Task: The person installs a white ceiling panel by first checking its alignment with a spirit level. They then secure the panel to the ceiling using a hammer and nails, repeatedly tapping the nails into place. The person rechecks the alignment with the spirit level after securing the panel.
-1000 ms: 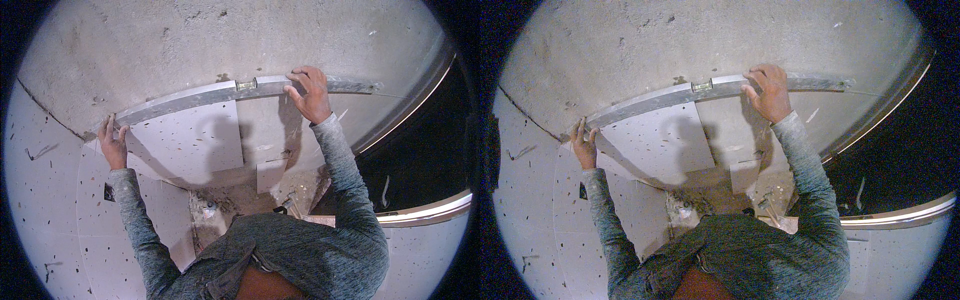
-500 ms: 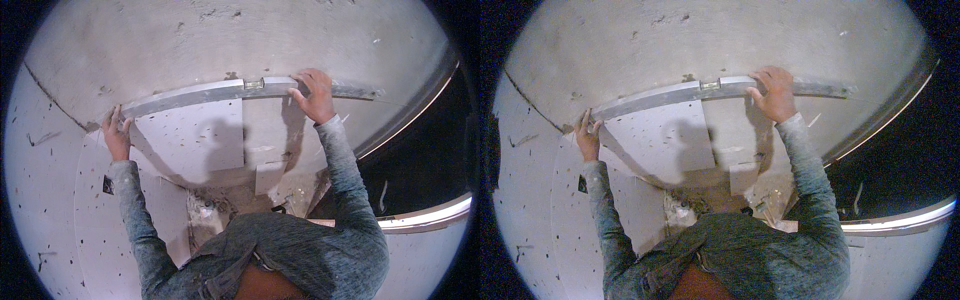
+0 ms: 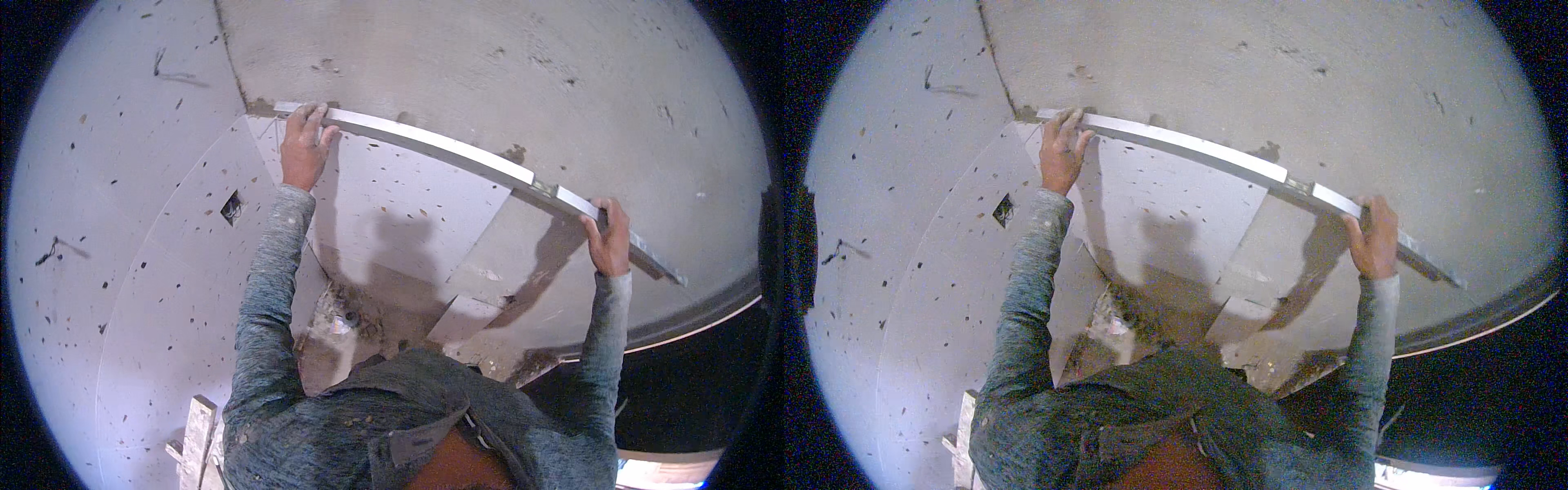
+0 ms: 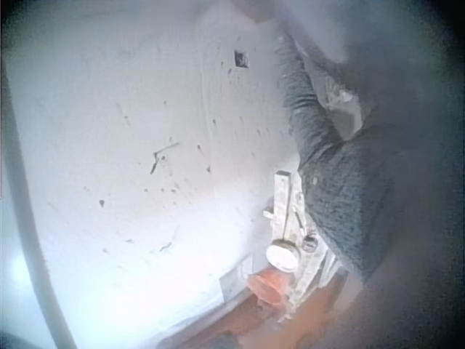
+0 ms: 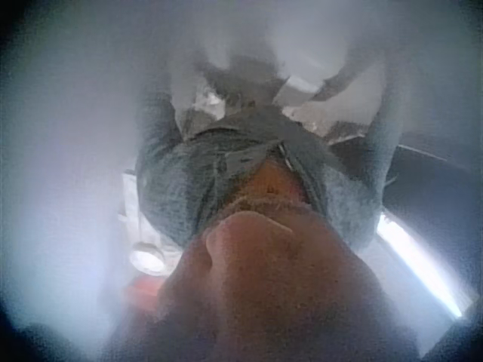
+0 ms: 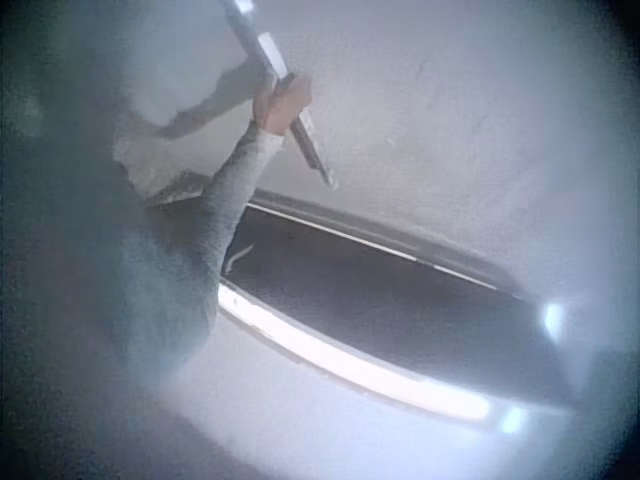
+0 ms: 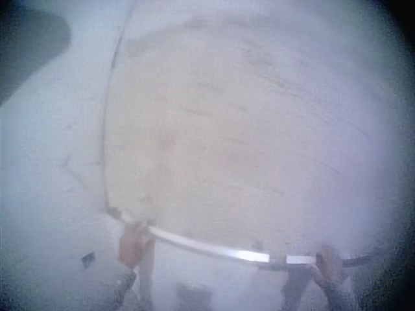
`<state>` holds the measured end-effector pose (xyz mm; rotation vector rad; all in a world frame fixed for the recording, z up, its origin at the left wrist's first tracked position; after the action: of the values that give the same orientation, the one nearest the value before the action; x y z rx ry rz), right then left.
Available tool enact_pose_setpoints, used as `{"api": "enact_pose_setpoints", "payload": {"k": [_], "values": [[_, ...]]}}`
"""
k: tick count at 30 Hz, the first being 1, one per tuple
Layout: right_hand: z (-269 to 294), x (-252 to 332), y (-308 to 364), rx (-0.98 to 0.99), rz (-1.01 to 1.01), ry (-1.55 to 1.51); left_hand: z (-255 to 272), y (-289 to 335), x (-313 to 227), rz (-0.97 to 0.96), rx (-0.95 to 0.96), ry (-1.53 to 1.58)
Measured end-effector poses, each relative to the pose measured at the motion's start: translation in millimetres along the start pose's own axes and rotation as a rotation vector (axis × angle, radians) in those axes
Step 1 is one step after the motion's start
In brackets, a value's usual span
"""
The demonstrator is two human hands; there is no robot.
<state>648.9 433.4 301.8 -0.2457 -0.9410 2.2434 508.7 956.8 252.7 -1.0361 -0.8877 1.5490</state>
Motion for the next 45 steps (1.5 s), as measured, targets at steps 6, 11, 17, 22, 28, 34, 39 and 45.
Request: {"api": "enact_pose_setpoints", "payload": {"k": [6,11,17,22,28,34,39,45], "values": [[23,-18,30,-0.064,-0.192,-0.209,22,14,38,0.086,-0.196,-0.14],[24,-7,55,-0.113,-0.35,-0.417,28,9,97,0.142,-0.021,-0.296],[9,-14,89,-0.15,-0.451,-0.4,18,-9,117,0.002,0.159,-0.298],[0,-6,105,-0.204,-0.526,-0.442,3,-17,134,-0.106,0.297,-0.342],[-2,-2,110,-0.196,-0.571,-0.442,-8,-17,157,-0.253,0.391,-0.563],[-5,4,118,-0.238,-0.566,-0.501,-8,-29,148,-0.332,0.443,-0.565],[-5,10,121,-0.286,-0.597,-0.556,-9,-28,140,-0.319,0.374,-0.492],[-4,16,119,-0.291,-0.557,-0.533,-23,-19,147,-0.135,0.31,-0.481]]}}
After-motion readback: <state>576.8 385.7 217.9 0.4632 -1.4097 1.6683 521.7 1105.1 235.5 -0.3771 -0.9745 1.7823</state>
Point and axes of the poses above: each hand's wrist, its own y-axis away from the middle knuckle, its own z-axis out of the back of the hand, x = y × z, the point moved 2 cm from there along -y, towards the middle knuckle, and after that the axes turned 2 degrees about -y, right-handed, at the moved point
